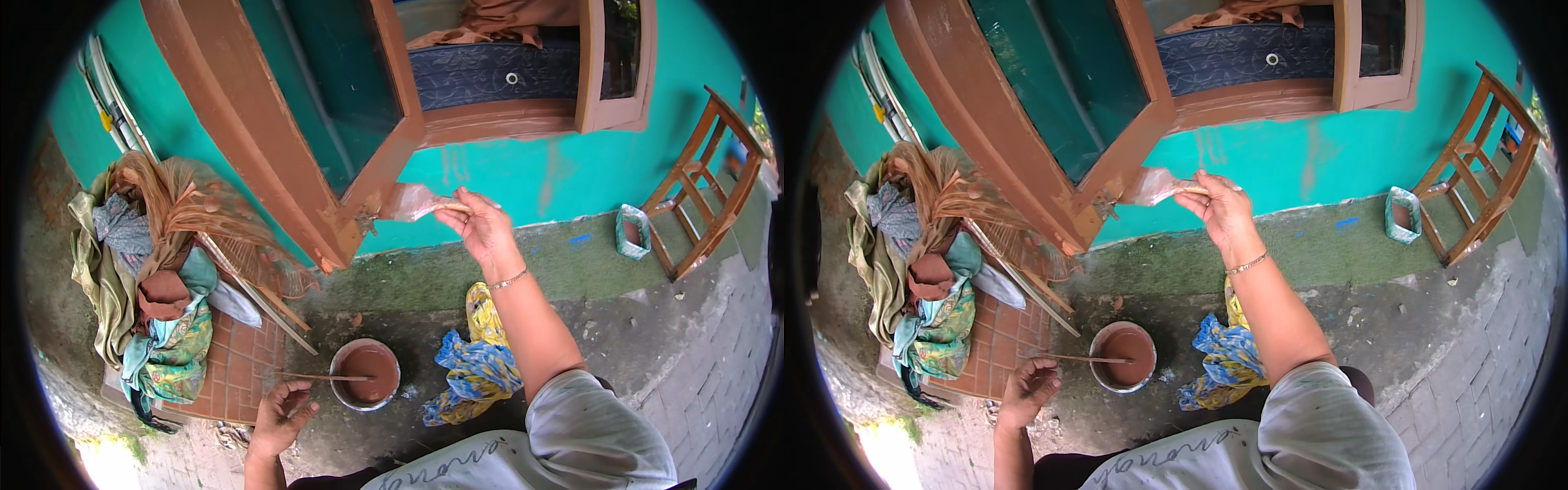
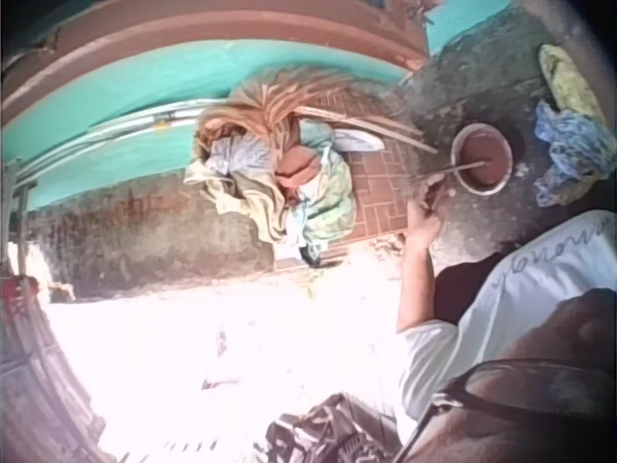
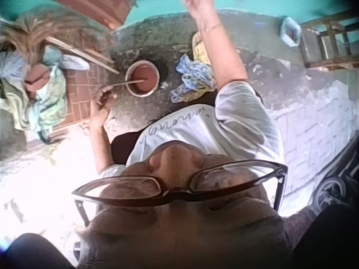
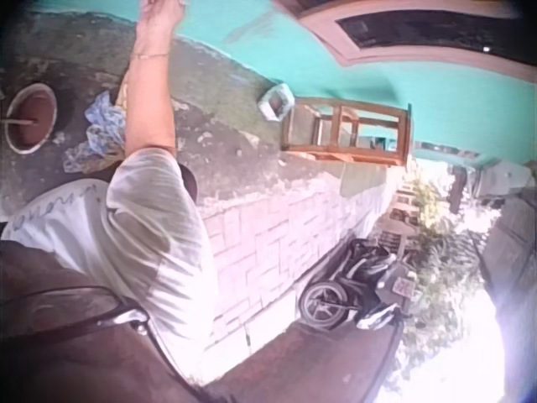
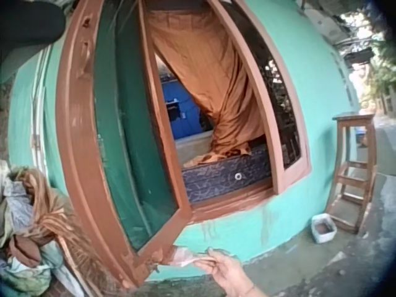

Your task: The person paints a wooden window frame using a brush and a bucket of brown paint.

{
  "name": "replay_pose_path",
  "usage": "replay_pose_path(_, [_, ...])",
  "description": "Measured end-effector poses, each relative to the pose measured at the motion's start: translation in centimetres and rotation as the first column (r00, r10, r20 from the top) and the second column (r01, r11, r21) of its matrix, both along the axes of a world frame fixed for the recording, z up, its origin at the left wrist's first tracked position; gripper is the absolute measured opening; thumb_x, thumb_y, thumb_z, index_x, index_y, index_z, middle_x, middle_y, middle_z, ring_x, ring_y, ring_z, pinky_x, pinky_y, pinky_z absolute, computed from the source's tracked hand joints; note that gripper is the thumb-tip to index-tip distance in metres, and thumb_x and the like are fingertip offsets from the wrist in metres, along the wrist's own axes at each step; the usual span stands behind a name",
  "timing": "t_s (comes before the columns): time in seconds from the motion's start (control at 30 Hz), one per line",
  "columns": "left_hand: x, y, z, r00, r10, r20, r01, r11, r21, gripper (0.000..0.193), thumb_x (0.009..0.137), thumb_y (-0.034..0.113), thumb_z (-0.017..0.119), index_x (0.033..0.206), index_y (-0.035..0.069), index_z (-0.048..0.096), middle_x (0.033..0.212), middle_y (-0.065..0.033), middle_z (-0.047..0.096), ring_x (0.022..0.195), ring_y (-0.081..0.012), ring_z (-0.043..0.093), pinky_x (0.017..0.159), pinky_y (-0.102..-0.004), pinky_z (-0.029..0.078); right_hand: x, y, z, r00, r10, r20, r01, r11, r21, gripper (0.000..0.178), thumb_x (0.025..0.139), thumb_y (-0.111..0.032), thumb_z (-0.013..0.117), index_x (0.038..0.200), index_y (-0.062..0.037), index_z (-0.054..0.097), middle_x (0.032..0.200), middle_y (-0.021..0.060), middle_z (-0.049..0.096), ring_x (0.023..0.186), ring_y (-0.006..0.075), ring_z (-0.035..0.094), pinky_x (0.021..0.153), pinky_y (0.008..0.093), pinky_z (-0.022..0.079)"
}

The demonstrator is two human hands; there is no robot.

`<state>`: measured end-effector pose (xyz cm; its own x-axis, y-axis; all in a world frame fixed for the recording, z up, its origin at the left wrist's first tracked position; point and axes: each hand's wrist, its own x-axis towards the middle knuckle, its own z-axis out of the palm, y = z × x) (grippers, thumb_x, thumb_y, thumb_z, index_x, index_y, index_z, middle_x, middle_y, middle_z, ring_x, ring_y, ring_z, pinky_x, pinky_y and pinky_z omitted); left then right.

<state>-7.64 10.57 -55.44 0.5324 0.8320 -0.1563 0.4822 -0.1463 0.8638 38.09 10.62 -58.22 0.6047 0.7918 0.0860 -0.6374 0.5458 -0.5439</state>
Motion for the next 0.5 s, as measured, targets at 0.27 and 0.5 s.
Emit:
replay_pose_path(0.27, [1.0, -0.1, 0.3, 0.998, -0.045, 0.042, 0.044, 0.999, 0.017, 0.036, 0.086, 0.005, 0.077, 0.119, 0.0, 0.061, 0.101, -0.0047, 0.061, 0.097, -0.0122, 0.057, 0.085, -0.0263, 0.05, 1.9, 0.7, -0.3, 0.986, -0.093, -0.137, 0.088, 0.995, -0.04, 0.019, 0.096, -0.006, 0.062, 0.103, 0.0102, 0.056, 0.098, 0.0238, 0.065, 0.088, 0.0342, 0.071, 0.079, 0.0446, 0.066])
replay_pose_path(0.5, [0.3, -0.4, 0.2, 0.998, -0.024, 0.054, 0.024, 1.0, 0.0, 0.036, 0.087, 0.004, 0.076, 0.119, 0.0, 0.061, 0.101, -0.0047, 0.061, 0.097, -0.0119, 0.058, 0.085, -0.0259, 0.05, -0.5, -2.4, 1.7, 0.985, -0.101, -0.143, 0.097, 0.995, -0.03, 0.021, 0.096, -0.004, 0.06, 0.106, 0.0143, 0.053, 0.101, 0.0262, 0.063, 0.089, 0.0347, 0.07, 0.079, 0.044, 0.066])
